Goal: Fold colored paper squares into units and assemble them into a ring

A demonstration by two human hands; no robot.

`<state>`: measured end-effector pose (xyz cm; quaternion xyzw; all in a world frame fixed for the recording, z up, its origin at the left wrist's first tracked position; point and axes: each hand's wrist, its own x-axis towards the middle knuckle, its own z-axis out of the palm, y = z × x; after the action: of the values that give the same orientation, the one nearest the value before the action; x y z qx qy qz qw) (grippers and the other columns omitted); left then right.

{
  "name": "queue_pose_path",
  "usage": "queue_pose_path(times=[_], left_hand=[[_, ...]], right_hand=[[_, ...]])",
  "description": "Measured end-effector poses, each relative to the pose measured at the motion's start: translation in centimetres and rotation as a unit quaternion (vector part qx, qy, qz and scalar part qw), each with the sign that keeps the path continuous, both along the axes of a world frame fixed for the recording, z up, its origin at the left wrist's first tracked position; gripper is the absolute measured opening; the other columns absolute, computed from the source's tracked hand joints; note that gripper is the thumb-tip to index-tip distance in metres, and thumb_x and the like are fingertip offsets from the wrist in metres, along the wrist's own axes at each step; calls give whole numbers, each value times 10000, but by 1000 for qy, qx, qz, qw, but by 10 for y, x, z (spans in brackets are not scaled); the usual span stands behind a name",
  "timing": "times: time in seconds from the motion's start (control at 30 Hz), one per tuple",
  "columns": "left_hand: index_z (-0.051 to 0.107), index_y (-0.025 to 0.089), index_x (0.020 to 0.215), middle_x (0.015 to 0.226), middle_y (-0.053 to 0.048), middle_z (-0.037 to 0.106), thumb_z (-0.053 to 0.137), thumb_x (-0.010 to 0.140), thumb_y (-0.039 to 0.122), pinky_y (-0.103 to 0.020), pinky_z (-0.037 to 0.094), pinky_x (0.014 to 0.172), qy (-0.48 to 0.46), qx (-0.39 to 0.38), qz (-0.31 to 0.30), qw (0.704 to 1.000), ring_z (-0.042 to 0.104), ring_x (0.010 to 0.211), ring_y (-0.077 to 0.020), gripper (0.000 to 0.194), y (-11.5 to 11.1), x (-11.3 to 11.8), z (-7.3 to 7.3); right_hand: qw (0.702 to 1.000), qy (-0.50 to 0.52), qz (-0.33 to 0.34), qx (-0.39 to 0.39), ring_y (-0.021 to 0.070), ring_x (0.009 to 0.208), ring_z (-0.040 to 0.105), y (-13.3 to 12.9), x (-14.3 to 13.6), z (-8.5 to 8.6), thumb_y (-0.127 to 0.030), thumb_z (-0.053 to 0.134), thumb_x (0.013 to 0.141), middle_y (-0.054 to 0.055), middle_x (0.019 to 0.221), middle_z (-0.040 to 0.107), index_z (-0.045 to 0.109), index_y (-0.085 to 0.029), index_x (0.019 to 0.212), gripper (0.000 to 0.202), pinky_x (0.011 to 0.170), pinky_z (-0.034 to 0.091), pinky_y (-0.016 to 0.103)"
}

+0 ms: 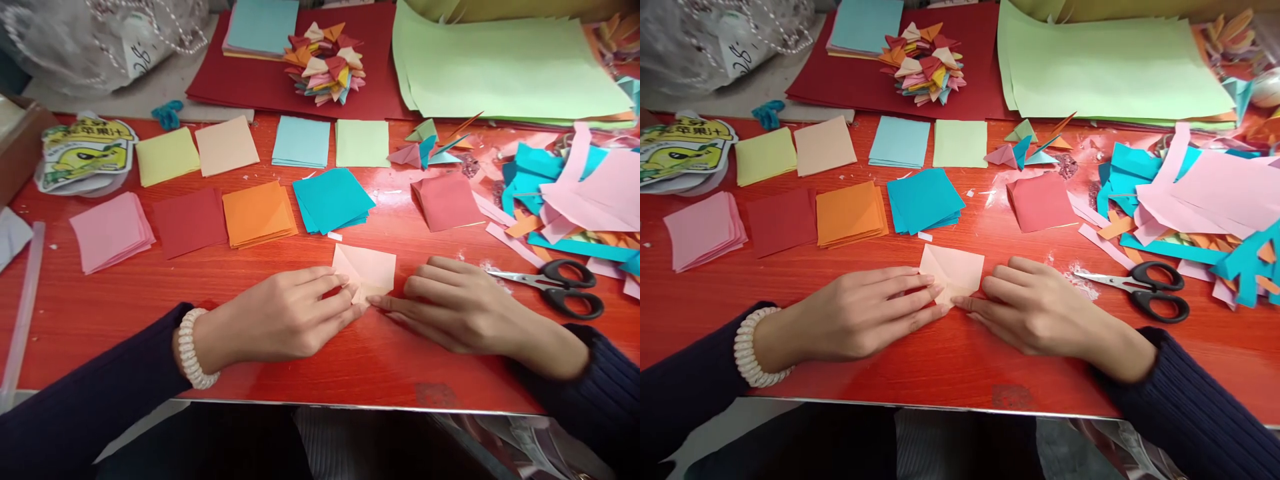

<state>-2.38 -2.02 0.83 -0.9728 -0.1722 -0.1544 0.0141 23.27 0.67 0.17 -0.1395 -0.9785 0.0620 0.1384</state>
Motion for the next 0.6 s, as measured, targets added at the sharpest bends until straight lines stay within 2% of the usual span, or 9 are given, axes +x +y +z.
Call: queue_pose_path(times=[0.23,0.37,0.47,0.6], left_hand=[[604,91,1045,1049,-113,653,353,894,81,-367,519,886,-24,-39,4,999,599,1023,-214,292,1,-2,1],[608,87,985,1117,-103,629,356,834,24,-378,434,1002,-58,-108,-16,992,551,1104,-201,301,7,-8,-5],[596,103,982,1163,-82,607,399,797,7,-395,385,1042,-51,-120,-9,991,518,1144,-196,287,12,-11,-8],[587,140,1021,1140,-69,620,392,845,45,-389,398,1015,-42,-87,9,995,531,1121,-180,280,14,-9,-10]], right_hand=[[998,9,-53,-33,141,626,464,13,15,-3,-175,485,859,20,695,551,542,-199,1142,290,574,368,295],[995,15,-101,-19,179,823,519,17,13,1,-187,526,839,76,963,585,516,-208,1181,343,705,427,337],[998,5,-67,-17,192,885,520,15,8,3,-178,517,843,96,1016,584,508,-168,1177,333,744,442,351],[999,7,-24,-22,183,843,514,7,5,0,-159,486,861,84,964,582,523,-176,1134,276,695,452,338]])
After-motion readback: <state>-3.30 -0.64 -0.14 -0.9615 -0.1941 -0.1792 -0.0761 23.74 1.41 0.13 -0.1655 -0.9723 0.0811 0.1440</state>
